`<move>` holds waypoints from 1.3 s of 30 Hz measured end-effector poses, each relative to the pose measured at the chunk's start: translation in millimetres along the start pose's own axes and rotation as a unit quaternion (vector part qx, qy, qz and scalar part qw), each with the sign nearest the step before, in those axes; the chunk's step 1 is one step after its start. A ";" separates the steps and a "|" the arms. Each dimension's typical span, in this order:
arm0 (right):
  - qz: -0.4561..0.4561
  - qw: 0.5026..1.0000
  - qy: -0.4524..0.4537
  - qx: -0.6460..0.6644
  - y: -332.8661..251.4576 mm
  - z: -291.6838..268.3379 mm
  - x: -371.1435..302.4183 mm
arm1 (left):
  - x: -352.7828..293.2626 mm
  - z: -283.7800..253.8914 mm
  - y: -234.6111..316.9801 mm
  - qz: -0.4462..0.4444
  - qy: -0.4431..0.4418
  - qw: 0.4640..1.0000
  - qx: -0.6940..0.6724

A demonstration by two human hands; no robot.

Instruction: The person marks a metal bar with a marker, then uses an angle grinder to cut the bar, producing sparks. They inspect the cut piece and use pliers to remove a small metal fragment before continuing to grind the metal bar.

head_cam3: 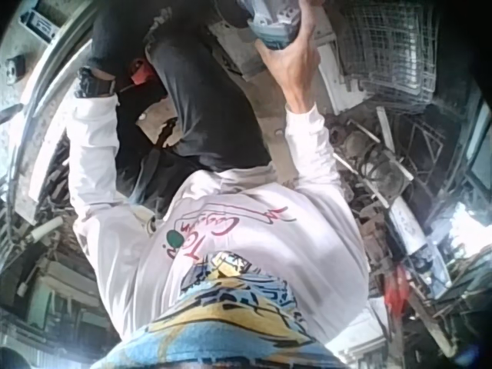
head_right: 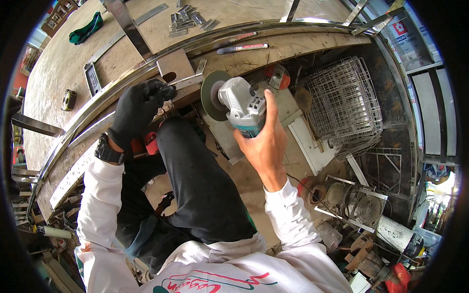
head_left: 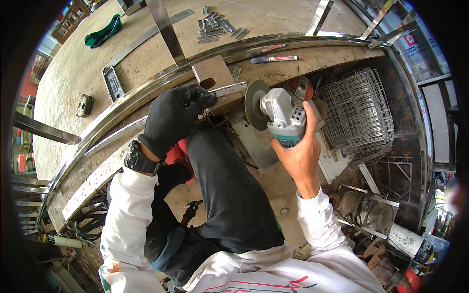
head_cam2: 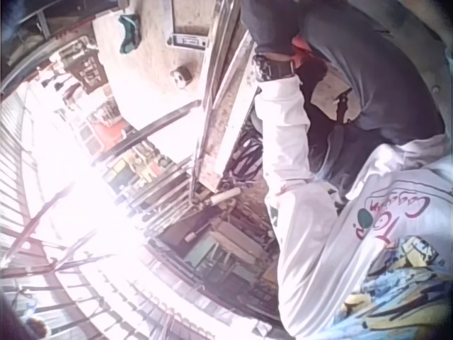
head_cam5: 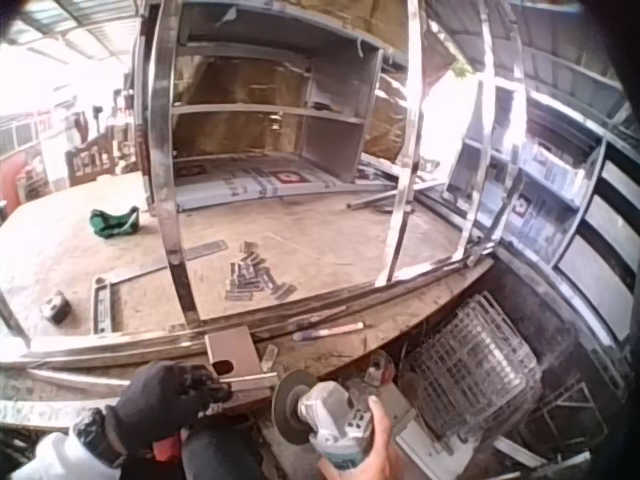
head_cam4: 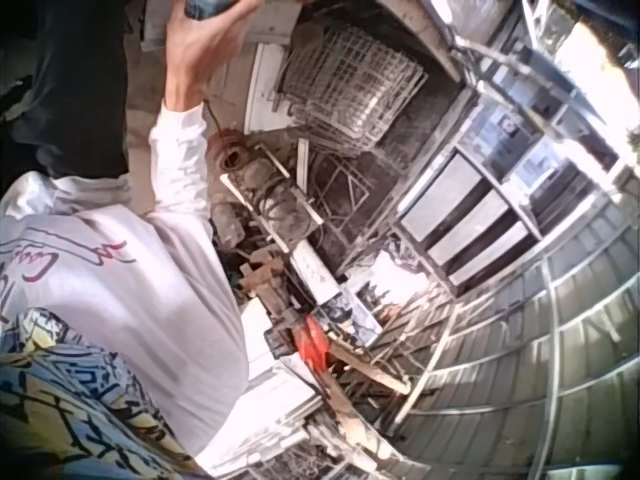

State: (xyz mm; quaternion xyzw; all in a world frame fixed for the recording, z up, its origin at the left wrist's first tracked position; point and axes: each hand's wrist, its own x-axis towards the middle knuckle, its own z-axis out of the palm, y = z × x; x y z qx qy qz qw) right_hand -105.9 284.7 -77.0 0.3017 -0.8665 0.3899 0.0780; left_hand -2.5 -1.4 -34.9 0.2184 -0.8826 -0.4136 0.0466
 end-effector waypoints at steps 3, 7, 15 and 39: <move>0.006 1.000 0.004 0.019 4.6 -1.6 -5.2 | -1.5 0.6 0.2 0.017 0.012 1.000 0.002; -0.005 1.000 -0.003 0.020 -3.1 -3.6 0.0 | -9.6 14.3 -5.5 0.108 0.114 0.985 0.068; 0.024 0.995 -0.034 0.094 1.2 -1.0 -3.0 | -12.6 34.3 -13.9 0.192 0.230 0.934 0.195; 0.149 0.951 -0.116 0.246 -9.5 -12.2 -7.4 | -26.4 53.3 -17.1 0.190 0.283 0.927 0.158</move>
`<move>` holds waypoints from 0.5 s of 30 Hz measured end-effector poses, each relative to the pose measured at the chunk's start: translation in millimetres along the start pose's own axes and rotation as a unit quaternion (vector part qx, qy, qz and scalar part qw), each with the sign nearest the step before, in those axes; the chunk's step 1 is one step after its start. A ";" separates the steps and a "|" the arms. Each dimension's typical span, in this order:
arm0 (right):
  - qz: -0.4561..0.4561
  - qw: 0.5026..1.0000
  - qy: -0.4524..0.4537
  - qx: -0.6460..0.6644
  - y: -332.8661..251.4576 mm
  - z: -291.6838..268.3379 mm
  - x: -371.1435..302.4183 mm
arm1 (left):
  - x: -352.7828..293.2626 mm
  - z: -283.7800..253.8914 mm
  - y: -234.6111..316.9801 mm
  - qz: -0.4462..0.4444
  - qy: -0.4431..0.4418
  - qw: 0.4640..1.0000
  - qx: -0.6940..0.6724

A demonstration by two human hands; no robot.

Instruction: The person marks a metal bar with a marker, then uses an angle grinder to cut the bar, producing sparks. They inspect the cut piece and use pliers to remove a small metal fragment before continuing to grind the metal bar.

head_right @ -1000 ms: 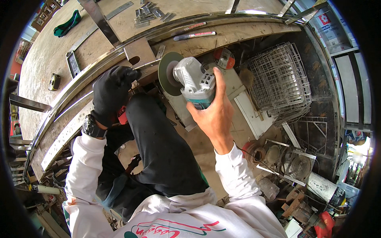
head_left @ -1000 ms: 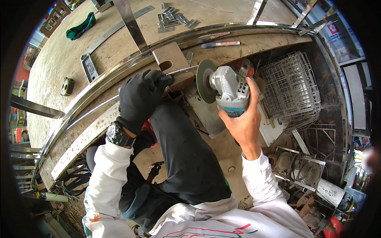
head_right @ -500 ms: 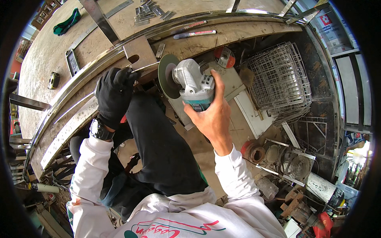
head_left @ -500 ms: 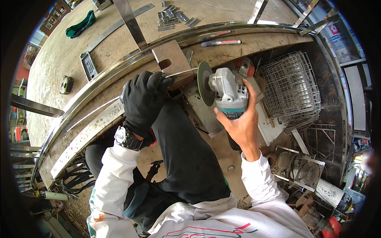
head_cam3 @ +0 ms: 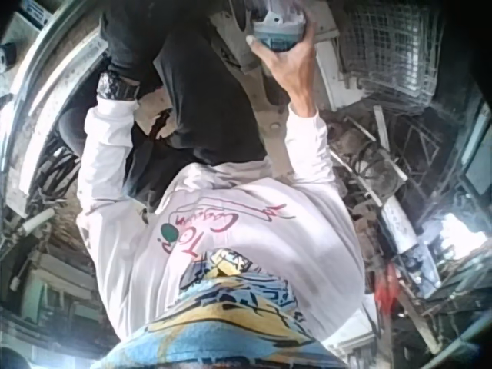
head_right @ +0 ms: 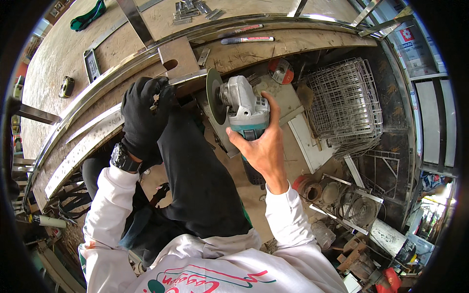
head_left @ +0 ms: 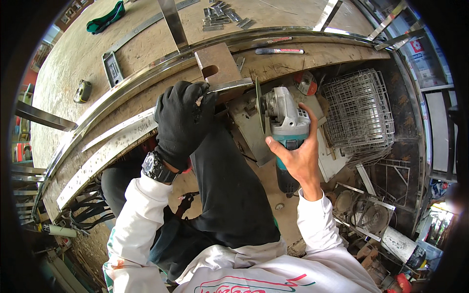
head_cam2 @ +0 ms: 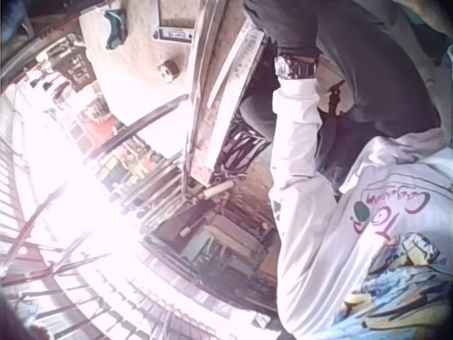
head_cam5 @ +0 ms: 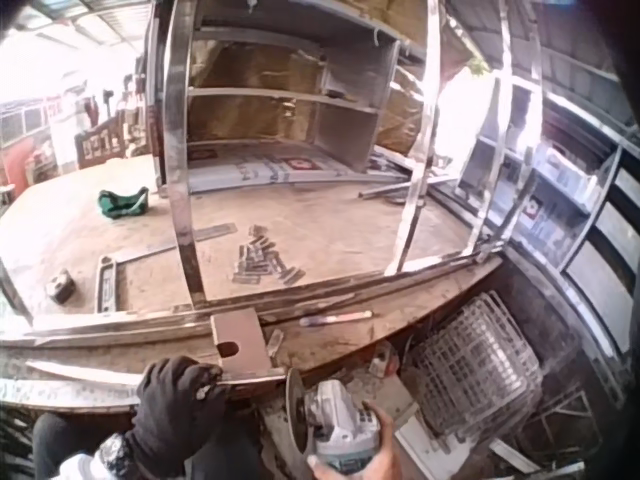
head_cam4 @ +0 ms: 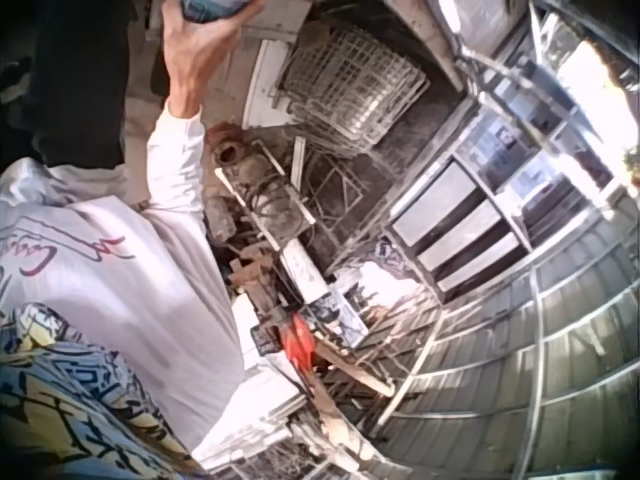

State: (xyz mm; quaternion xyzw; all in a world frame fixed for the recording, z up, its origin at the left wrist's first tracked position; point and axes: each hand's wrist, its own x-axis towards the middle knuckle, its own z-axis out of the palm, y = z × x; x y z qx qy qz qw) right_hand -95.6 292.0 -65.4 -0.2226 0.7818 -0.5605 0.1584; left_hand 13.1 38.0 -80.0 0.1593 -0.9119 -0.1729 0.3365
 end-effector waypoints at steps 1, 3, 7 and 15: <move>-0.005 1.000 -0.001 -0.002 0.4 0.6 1.1 | 1.0 -1.1 3.2 -0.013 0.000 1.000 -0.013; -0.010 1.000 -0.004 -0.009 1.5 1.8 2.7 | 3.1 -3.9 6.7 -0.035 -0.002 0.999 -0.038; -0.004 0.999 -0.011 -0.037 7.1 0.4 3.8 | 6.8 -8.8 7.3 -0.070 -0.014 0.995 -0.074; -0.007 0.999 -0.008 -0.045 3.5 1.9 3.7 | 20.2 -19.2 -3.3 -0.178 -0.125 0.955 -0.201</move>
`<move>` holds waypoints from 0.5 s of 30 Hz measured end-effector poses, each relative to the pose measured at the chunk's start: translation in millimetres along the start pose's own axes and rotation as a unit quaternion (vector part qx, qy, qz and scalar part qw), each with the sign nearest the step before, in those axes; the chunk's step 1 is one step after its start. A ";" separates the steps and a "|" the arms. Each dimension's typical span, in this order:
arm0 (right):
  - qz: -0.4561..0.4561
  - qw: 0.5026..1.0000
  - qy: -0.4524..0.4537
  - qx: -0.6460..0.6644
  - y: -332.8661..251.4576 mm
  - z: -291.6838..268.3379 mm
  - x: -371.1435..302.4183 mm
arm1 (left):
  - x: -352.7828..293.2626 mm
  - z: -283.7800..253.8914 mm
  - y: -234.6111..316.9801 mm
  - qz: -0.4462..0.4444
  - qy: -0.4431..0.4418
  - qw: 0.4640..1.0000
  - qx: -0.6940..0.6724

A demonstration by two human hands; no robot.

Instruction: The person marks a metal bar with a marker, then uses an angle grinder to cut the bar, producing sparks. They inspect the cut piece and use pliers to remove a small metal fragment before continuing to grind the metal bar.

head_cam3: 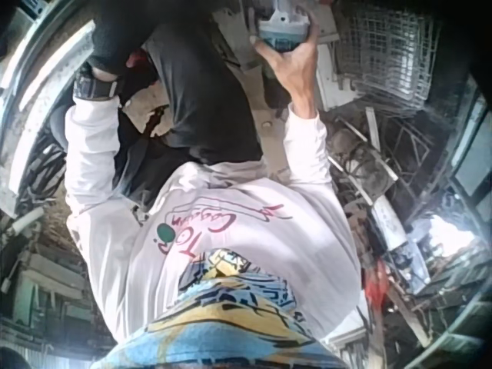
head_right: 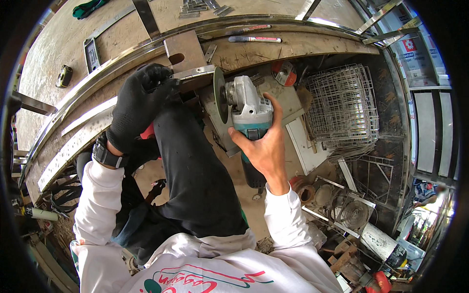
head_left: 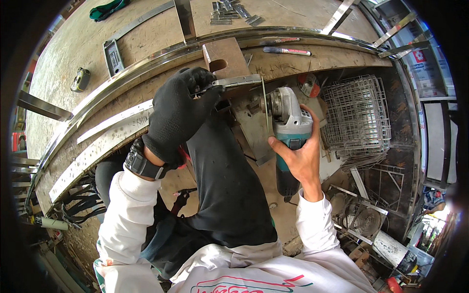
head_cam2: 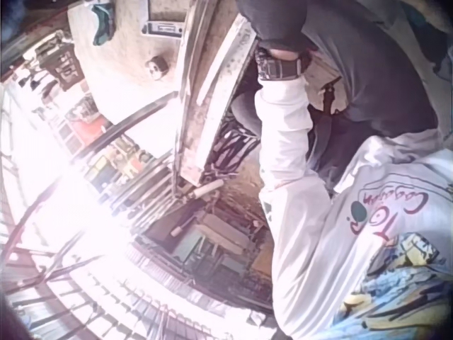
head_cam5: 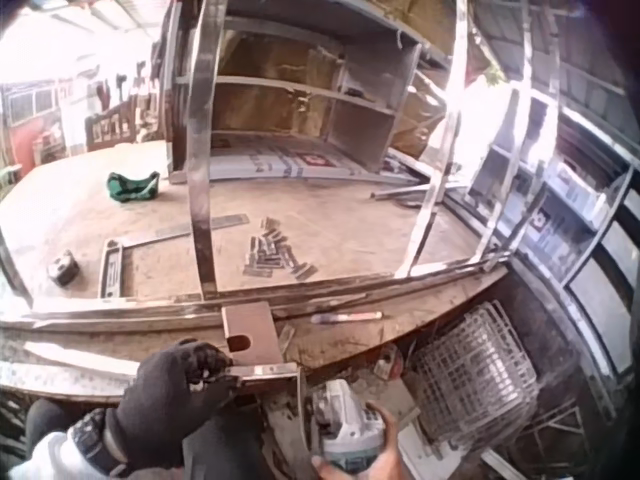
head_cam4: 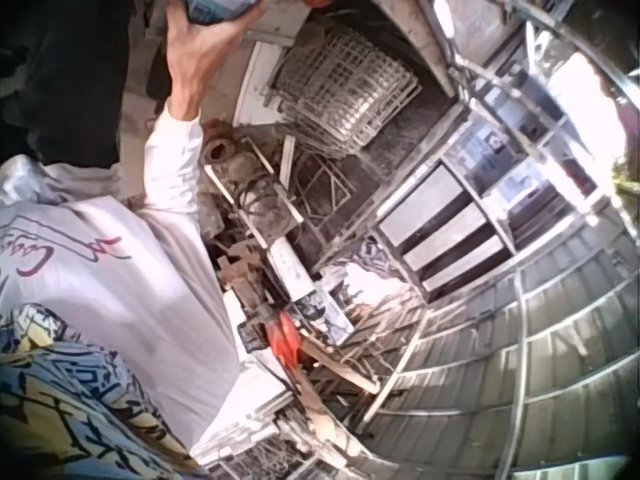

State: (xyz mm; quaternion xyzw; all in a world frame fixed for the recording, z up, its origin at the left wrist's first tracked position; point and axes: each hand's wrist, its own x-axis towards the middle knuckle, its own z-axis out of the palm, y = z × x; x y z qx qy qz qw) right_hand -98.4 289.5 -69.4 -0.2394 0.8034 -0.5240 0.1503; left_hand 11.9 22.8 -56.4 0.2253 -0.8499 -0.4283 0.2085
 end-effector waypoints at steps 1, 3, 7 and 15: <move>-0.006 1.000 -0.003 0.000 0.1 1.4 1.0 | 1.4 -1.0 -2.1 -0.005 -0.005 1.000 -0.006; -0.006 1.000 -0.009 0.002 0.8 3.4 1.6 | 2.5 -2.9 -3.4 -0.021 -0.017 0.999 -0.026; 0.022 1.000 -0.016 0.008 6.1 1.8 -2.3 | 4.4 -7.0 2.2 -0.042 -0.045 0.997 -0.056; 0.016 0.999 -0.029 0.012 -4.6 1.2 1.8 | 8.2 -9.4 -3.3 -0.047 -0.064 0.996 -0.036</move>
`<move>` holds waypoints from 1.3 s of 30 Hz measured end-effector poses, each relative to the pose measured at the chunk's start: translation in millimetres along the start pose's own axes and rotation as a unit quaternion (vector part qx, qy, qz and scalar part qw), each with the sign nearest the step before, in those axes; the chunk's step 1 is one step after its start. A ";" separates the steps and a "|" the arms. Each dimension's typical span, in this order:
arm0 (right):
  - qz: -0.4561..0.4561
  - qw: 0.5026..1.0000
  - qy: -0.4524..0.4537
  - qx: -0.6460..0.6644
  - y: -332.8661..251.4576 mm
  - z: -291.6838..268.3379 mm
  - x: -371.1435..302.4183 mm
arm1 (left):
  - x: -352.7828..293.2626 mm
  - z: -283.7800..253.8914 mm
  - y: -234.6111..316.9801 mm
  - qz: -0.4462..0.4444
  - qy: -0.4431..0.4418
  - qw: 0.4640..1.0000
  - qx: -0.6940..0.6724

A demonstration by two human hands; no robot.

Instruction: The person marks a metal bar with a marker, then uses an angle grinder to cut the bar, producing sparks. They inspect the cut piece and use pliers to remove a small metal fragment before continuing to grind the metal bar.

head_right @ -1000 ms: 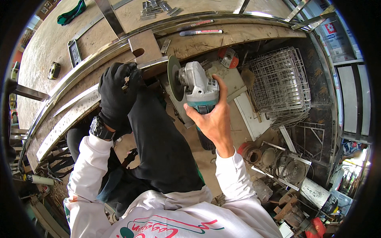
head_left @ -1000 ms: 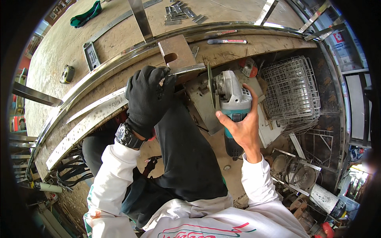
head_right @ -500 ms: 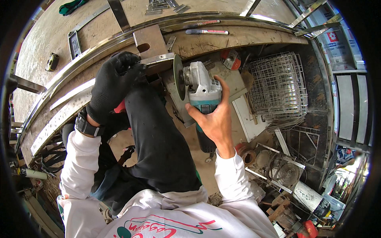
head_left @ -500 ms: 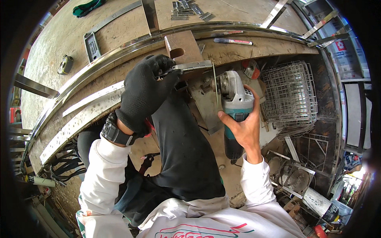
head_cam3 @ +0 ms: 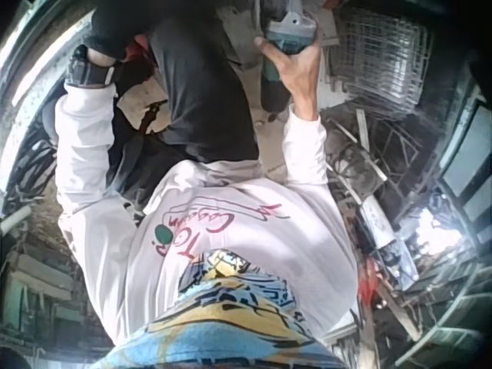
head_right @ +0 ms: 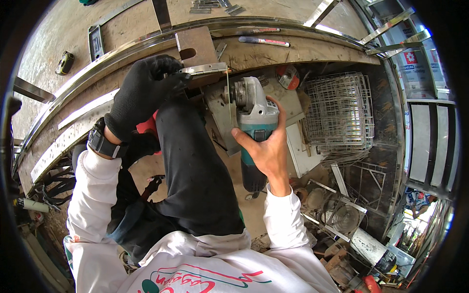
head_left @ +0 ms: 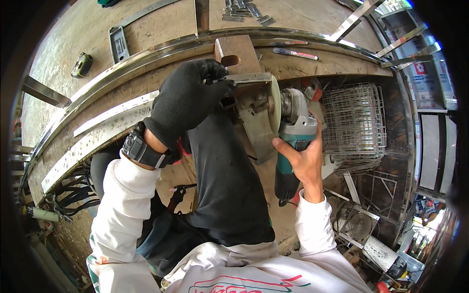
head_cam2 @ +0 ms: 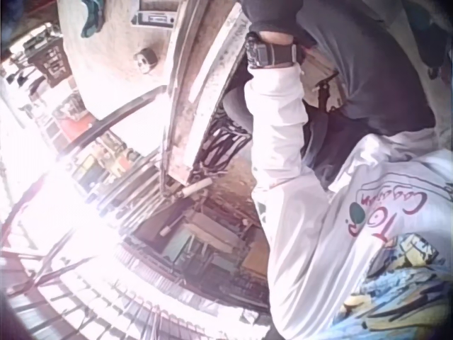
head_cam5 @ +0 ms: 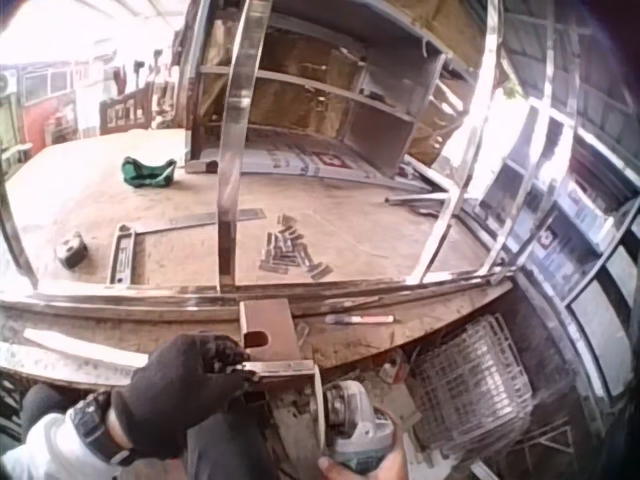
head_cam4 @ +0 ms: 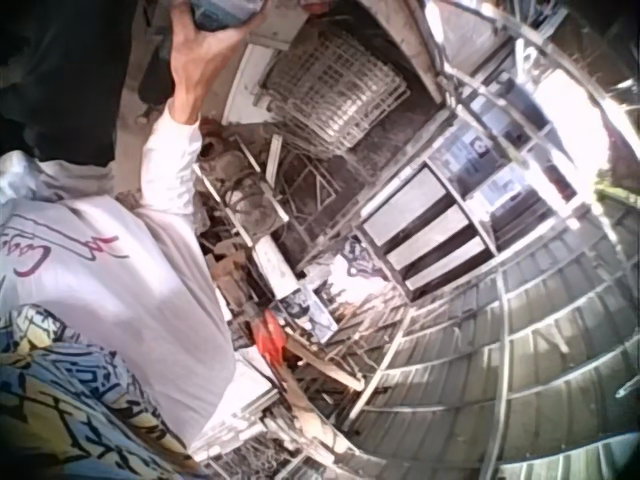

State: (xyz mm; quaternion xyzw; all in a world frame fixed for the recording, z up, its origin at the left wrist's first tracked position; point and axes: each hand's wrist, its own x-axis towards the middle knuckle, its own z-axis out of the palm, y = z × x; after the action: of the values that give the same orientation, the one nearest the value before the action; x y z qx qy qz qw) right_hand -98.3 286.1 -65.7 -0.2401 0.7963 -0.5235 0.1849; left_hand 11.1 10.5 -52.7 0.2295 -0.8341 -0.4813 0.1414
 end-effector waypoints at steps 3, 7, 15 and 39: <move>0.007 1.000 -0.006 0.024 -0.5 0.3 1.1 | 0.2 0.7 -3.1 0.015 0.009 1.000 0.010; 0.018 0.999 0.000 0.040 -0.4 1.6 0.2 | 0.6 -1.9 8.7 -0.005 -0.011 1.000 0.023; 0.003 0.999 0.002 0.041 -3.4 6.8 2.4 | -1.1 -2.6 9.7 -0.017 -0.007 0.999 0.041; 0.015 0.997 -0.034 0.065 -6.7 -2.0 15.5 | 3.1 -9.7 9.7 -0.006 -0.035 0.999 0.038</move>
State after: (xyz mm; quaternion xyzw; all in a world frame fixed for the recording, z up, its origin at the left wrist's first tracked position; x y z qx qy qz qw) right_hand -110.8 276.4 -59.4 -0.2332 0.7576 -0.5625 0.2350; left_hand 10.4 6.0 -39.3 0.2229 -0.8549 -0.4576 0.1003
